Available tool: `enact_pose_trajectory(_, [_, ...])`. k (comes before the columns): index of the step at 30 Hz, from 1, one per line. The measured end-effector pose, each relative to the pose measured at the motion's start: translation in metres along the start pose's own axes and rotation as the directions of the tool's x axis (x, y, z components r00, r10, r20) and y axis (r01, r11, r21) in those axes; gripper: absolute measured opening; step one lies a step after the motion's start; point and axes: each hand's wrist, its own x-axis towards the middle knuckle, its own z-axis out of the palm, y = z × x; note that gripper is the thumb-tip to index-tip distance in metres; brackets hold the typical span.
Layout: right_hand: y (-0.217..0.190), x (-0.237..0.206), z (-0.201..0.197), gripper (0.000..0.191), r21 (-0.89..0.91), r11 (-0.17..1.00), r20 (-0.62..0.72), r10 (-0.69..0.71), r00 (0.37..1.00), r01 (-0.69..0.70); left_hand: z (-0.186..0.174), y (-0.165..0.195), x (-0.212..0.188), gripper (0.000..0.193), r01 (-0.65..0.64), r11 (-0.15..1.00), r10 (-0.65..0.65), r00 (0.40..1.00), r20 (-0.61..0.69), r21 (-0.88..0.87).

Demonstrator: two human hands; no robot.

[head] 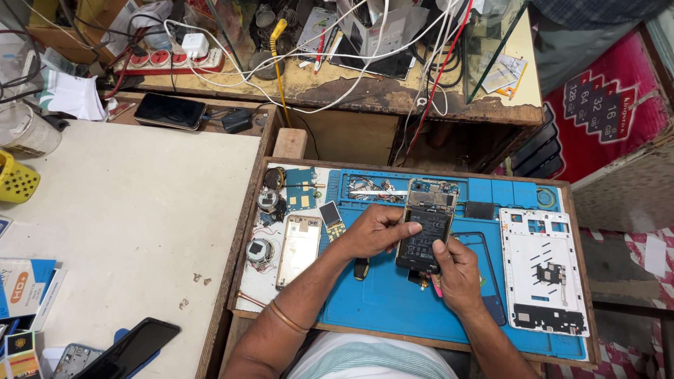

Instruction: The person repairs a disassembled smartphone on a blue work mat. They use a pink pry tool to work around the phone's internals, manipulate the battery and internal components by hand, use a screwdriver, and finally align and press the gold back cover onto the phone body.

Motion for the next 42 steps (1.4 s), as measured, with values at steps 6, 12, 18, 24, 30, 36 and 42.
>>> enact_pose_trajectory(6, [-0.006, 0.001, 0.004, 0.038, 0.028, 0.999, -0.008, 0.033, 0.999, -0.033, -0.001, 0.002, 0.0, 0.034, -0.007, 0.999, 0.006, 0.999, -0.039, -0.04])
enact_pose_trajectory(12, [0.0, 0.001, 0.004, 0.038, -0.068, 0.998, 0.026, 0.021, 0.999, -0.019, -0.002, 0.014, 0.001, 0.032, -0.002, 0.987, -0.013, 0.996, -0.093, -0.158])
enact_pose_trajectory(18, [0.009, -0.001, -0.002, 0.037, -0.008, 1.0, 0.018, 0.004, 1.0, -0.004, -0.001, 0.011, -0.002, 0.032, -0.03, 0.989, 0.022, 0.998, -0.05, -0.146])
enact_pose_trajectory(24, [0.015, -0.002, -0.007, 0.036, 0.031, 0.999, -0.045, 0.013, 0.999, -0.011, 0.001, 0.002, -0.003, 0.03, -0.045, 0.995, 0.045, 0.999, -0.009, -0.093])
enact_pose_trajectory(30, [0.023, -0.006, -0.01, 0.035, 0.046, 0.998, -0.034, 0.044, 0.998, -0.042, 0.002, 0.005, -0.006, 0.027, -0.02, 0.999, 0.02, 1.0, -0.008, -0.047])
enact_pose_trajectory(36, [0.012, -0.003, -0.005, 0.037, -0.05, 0.999, -0.005, 0.007, 1.0, -0.007, 0.004, 0.004, -0.004, 0.026, -0.037, 0.999, 0.036, 0.999, -0.003, -0.032])
enact_pose_trajectory(42, [0.006, -0.004, -0.005, 0.037, 0.006, 0.996, -0.005, 0.087, 0.996, -0.087, 0.01, -0.008, -0.002, 0.026, 0.001, 0.993, -0.003, 1.0, -0.02, -0.121])
